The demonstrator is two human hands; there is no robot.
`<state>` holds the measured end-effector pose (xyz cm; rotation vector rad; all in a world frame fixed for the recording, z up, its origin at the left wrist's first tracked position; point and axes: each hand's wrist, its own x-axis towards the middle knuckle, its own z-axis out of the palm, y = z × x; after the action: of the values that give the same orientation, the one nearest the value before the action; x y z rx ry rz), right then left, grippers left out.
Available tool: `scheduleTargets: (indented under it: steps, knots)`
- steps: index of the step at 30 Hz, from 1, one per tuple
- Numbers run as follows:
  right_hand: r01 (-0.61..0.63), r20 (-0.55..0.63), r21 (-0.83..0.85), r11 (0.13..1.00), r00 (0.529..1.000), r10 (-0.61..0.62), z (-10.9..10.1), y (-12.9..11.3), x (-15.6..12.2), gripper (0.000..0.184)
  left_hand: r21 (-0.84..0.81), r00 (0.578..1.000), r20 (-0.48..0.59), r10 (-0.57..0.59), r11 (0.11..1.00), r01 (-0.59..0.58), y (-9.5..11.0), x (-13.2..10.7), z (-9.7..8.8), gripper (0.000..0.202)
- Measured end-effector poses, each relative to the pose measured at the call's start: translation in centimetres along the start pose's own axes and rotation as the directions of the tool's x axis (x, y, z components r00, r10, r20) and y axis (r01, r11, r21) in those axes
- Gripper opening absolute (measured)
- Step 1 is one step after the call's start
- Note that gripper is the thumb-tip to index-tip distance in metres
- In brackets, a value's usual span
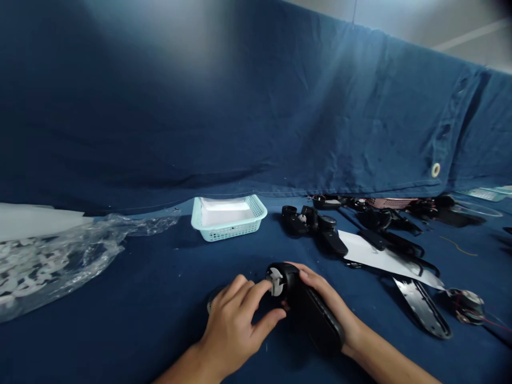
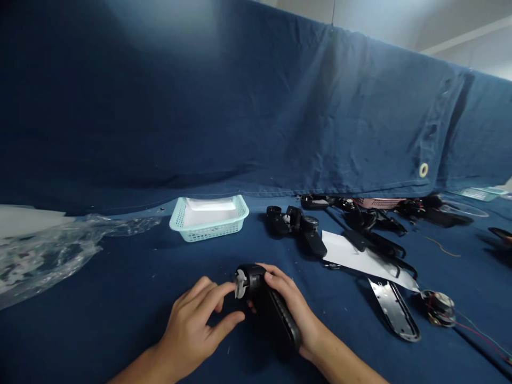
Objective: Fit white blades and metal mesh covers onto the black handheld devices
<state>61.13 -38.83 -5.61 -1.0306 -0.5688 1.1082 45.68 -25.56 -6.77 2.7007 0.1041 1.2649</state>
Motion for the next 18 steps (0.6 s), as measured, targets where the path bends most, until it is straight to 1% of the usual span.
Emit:
scheduleTargets:
  steps: [4,7,12,15,18]
  knots:
    - [-0.006,-0.01,0.019,1.0,1.0,0.007,-0.35,0.29,0.06,0.035,-0.025,1.0,0.023,0.006,1.0,-0.005,0.03,-0.19,0.02,0.03]
    - [-0.009,-0.012,0.046,0.999,1.0,0.009,-0.49,0.48,0.1,0.034,-0.021,1.0,0.021,0.021,1.0,-0.021,0.07,-0.22,0.04,0.028]
    - [-0.009,0.007,0.035,0.999,1.0,0.008,-0.25,0.3,0.09,0.033,-0.012,0.996,0.067,0.051,0.999,-0.051,-0.05,-0.31,0.01,0.035]
    - [-0.003,0.001,0.004,1.0,1.0,0.003,-0.13,0.1,-0.05,0.032,0.027,0.997,0.074,0.027,0.999,-0.029,-0.24,-0.45,0.07,0.04]
    - [-0.002,0.021,-0.001,1.0,1.0,0.002,-0.19,0.06,-0.06,0.032,0.063,0.997,0.068,-0.044,0.997,0.04,-0.47,-0.53,0.22,0.037]
